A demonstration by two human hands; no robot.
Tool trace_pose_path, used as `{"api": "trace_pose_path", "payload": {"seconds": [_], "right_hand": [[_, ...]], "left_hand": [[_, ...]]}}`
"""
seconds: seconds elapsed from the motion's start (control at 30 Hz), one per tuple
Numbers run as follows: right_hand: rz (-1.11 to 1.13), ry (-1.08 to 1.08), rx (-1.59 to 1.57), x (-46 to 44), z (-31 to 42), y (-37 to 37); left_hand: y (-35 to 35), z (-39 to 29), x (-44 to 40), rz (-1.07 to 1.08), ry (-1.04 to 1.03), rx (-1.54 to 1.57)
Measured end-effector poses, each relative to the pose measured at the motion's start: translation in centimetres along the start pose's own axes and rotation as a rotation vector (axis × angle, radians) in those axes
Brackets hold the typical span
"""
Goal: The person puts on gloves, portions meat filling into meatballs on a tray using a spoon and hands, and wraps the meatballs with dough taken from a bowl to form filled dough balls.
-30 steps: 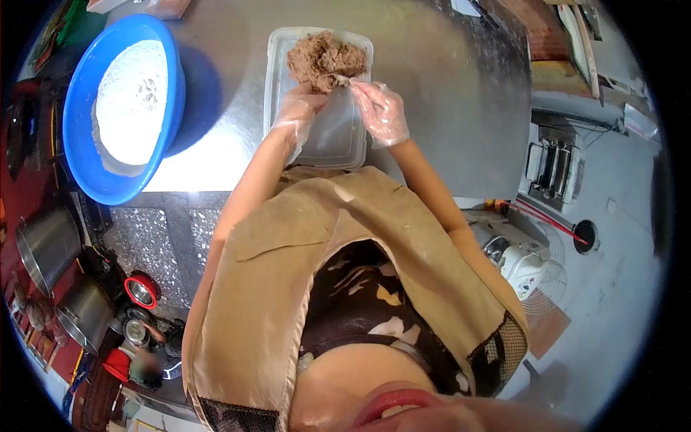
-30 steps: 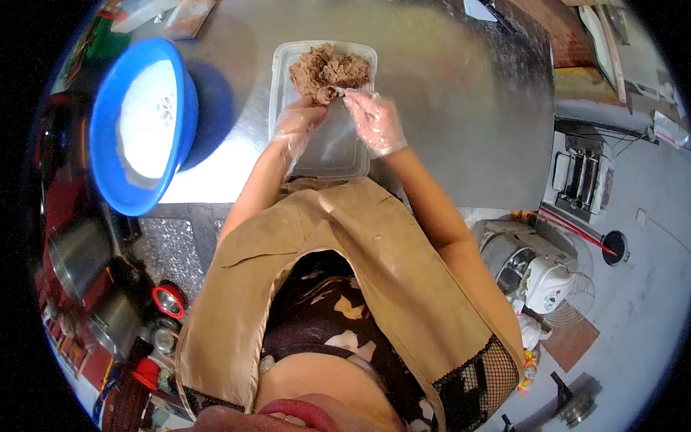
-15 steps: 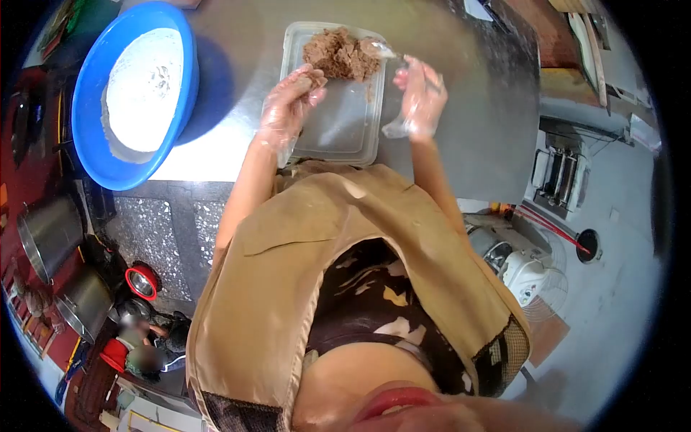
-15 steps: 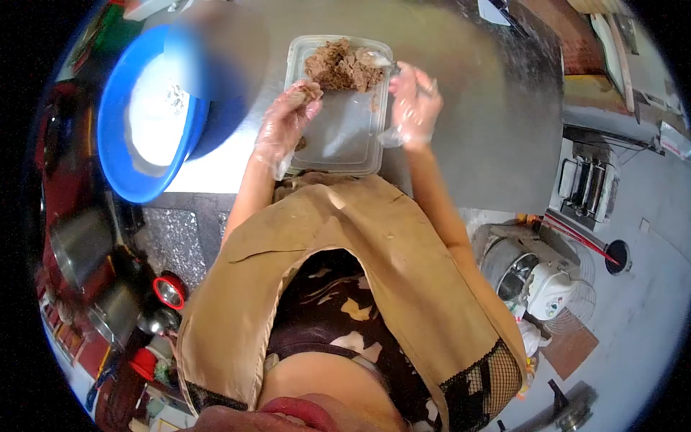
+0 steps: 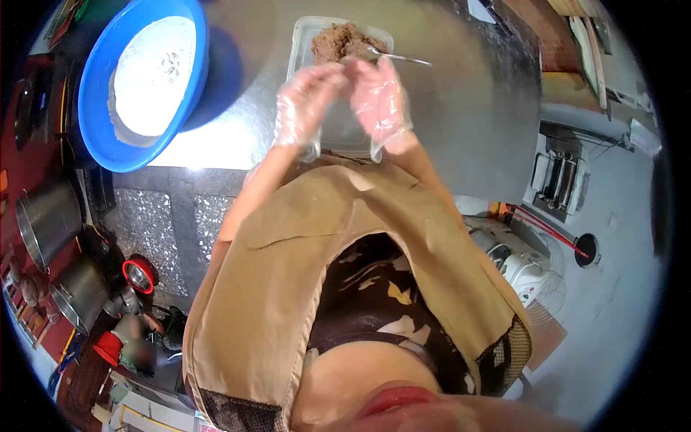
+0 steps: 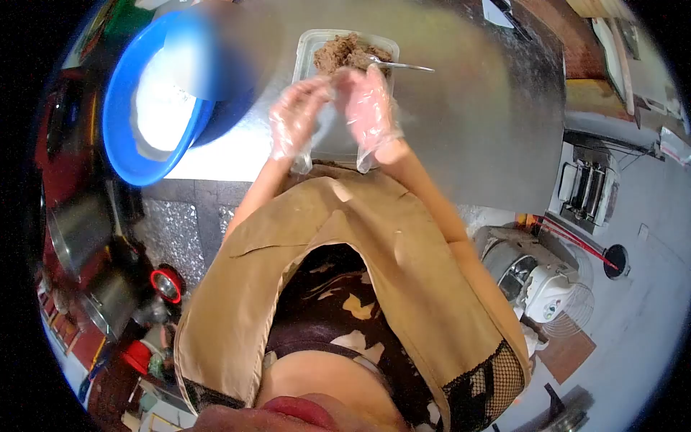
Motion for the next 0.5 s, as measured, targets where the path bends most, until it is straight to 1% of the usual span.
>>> {"api": "trace_pose_path", "payload": {"seconds": [0.03, 0.07, 0.1, 0.13, 0.17, 0.2, 0.23, 0.27, 0.3, 0.33, 0.37, 0.43, 0.47, 0.5], "right_hand": [[0.214, -0.239, -0.378, -0.1, -1.0, -1.0], [0.215, -0.239, -0.377, 0.4, -1.7, -1.8], [0.249, -0.082, -0.280, 1.5, -2.2, -2.6], [0.282, 0.070, -0.186, 2.2, -2.5, -2.9], [0.282, 0.058, -0.194, 2.4, -2.8, -2.8], [0.323, -0.180, -0.414, 2.6, -3.5, -2.6], [0.354, -0.420, -0.634, 3.3, -4.4, -2.2], [0.294, 0.003, 0.206, 4.2, -4.8, -1.1], [0.298, -0.005, 0.203, 4.4, -4.7, -0.1], [0.312, -0.112, 0.052, 4.3, -3.7, -0.1], [0.323, -0.216, -0.102, 4.2, -2.5, -0.1], [0.331, -0.422, -0.415, 4.2, -0.7, -0.1], [0.329, -0.525, -0.572, 4.5, -0.7, 0.0], [0.328, -0.527, -0.577, 5.1, -1.4, -0.2]], "left_hand": [[-0.3, -0.3, 0.7, 0.209, -0.252, -0.249], [-1.1, -2.3, 1.4, 0.296, -0.437, -0.642], [-2.0, -3.9, 1.9, 0.376, -0.611, -1.040], [-1.7, -3.8, 2.1, 0.373, -0.601, -1.046], [-1.0, -3.7, 2.1, 0.299, -0.619, -1.051], [-0.6, -3.5, 2.4, 0.228, -0.635, -1.056], [-1.3, -2.8, 3.1, 0.233, -0.616, -1.060], [-2.8, -2.0, 3.9, 0.328, -0.564, -0.890], [-4.0, -1.5, 4.4, 0.411, -0.519, -0.718], [-4.8, -2.0, 5.4, 0.490, -0.604, -0.755], [-4.8, -1.9, 5.5, 0.490, -0.598, -0.760], [-4.7, -1.7, 5.4, 0.483, -0.534, -0.773], [-4.4, -2.6, 4.9, 0.498, -0.447, -0.933], [-4.3, -2.4, 5.1, 0.501, -0.442, -0.934]]}}
Point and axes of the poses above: each hand's wrist, its own x-axis away from the middle knuckle, its own y-axis out of the back of the hand, z = x × y, the point moved 2 cm from there along -x, towards the middle knuckle, and after that the axes turned 5 degrees about -y, right-handed, at the moved point
